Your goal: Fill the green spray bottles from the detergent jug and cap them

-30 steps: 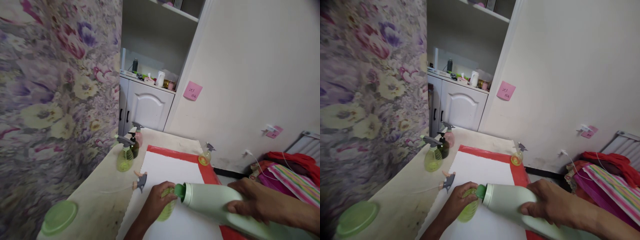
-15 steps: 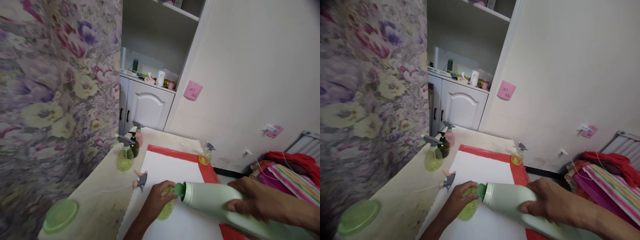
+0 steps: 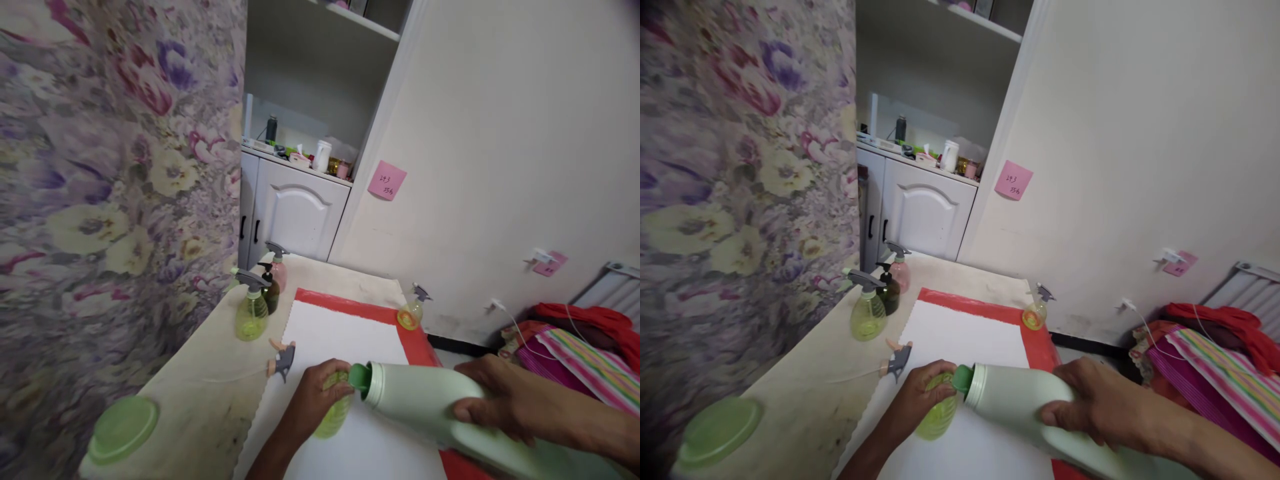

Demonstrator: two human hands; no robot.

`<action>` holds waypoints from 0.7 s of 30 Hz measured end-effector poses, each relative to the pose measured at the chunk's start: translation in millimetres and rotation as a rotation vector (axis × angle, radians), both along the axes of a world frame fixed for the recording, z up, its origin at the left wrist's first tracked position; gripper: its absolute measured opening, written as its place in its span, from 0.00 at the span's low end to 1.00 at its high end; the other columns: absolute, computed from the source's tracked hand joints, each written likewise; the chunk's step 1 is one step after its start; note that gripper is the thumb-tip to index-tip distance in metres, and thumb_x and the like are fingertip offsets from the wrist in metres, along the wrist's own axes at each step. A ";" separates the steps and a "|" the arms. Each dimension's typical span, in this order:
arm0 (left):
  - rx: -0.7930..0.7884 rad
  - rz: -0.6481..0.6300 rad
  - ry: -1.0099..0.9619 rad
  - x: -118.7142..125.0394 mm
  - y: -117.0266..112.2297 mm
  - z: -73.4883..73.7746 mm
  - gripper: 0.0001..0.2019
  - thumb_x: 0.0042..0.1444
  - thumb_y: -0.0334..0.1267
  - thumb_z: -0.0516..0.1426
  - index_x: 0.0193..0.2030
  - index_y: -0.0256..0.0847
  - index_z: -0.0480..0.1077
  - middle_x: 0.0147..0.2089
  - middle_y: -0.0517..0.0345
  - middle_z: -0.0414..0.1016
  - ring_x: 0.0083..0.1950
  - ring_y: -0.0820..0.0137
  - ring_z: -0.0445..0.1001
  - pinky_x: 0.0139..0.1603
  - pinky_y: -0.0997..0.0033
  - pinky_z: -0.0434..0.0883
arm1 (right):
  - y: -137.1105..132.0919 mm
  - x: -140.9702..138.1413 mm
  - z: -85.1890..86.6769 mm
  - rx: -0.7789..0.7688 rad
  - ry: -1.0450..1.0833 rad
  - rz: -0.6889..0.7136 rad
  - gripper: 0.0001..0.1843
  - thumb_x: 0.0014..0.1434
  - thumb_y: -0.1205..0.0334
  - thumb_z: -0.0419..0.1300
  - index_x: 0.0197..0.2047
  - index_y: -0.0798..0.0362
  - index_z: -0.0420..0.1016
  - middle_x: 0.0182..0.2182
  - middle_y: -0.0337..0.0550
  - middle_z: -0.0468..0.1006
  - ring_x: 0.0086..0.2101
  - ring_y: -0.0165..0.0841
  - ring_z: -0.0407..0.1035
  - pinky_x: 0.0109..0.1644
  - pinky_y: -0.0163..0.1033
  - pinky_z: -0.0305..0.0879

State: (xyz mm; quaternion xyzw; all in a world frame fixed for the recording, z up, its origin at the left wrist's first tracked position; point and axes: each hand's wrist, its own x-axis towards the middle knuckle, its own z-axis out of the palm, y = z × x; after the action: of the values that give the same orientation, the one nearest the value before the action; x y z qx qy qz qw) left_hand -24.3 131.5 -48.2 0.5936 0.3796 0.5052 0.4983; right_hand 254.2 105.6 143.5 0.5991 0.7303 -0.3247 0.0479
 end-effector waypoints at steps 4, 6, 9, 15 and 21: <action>0.002 0.015 0.001 -1.1 2.3 -1.0 0.09 0.52 0.38 0.61 0.40 0.40 0.77 0.39 0.57 0.80 0.43 0.62 0.75 0.47 0.68 0.67 | 0.2 6.2 -15.6 -0.039 0.141 -0.020 0.24 0.57 0.41 0.60 0.38 0.55 0.76 0.21 0.34 0.67 0.20 0.22 0.58 0.20 0.29 0.50; 0.003 0.032 0.004 -1.6 3.2 -1.0 0.09 0.52 0.38 0.61 0.40 0.40 0.77 0.39 0.57 0.80 0.44 0.62 0.75 0.48 0.68 0.67 | 0.0 9.3 -25.1 -0.058 0.203 -0.034 0.24 0.56 0.40 0.60 0.38 0.56 0.76 0.20 0.33 0.66 0.19 0.22 0.57 0.20 0.29 0.50; -0.001 0.057 0.013 -1.5 3.2 -0.2 0.08 0.52 0.37 0.61 0.40 0.40 0.76 0.39 0.58 0.80 0.44 0.63 0.75 0.49 0.68 0.66 | -1.6 12.8 -39.9 -0.058 0.256 -0.074 0.25 0.54 0.39 0.61 0.38 0.56 0.76 0.19 0.32 0.65 0.18 0.22 0.57 0.20 0.30 0.50; -0.020 0.047 0.042 -0.6 -1.0 2.9 0.08 0.53 0.37 0.59 0.40 0.41 0.75 0.38 0.59 0.78 0.42 0.64 0.73 0.46 0.68 0.66 | 0.7 21.4 -63.3 -0.065 0.433 -0.126 0.25 0.52 0.37 0.61 0.31 0.55 0.72 0.16 0.30 0.63 0.16 0.22 0.54 0.21 0.31 0.48; -0.034 0.019 0.124 -6.6 -2.2 8.7 0.10 0.51 0.35 0.57 0.41 0.41 0.75 0.37 0.60 0.75 0.38 0.66 0.71 0.43 0.69 0.65 | 20.4 30.7 -81.8 -0.013 0.756 -0.164 0.25 0.52 0.36 0.59 0.25 0.51 0.63 0.09 0.27 0.58 0.14 0.23 0.48 0.22 0.34 0.45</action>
State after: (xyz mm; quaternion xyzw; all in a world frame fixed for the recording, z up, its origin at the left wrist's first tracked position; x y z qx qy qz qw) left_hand -30.9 129.4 -39.6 0.6117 0.4237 0.4657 0.4790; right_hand 284.9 126.0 61.7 0.4932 0.6440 -0.5301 -0.2469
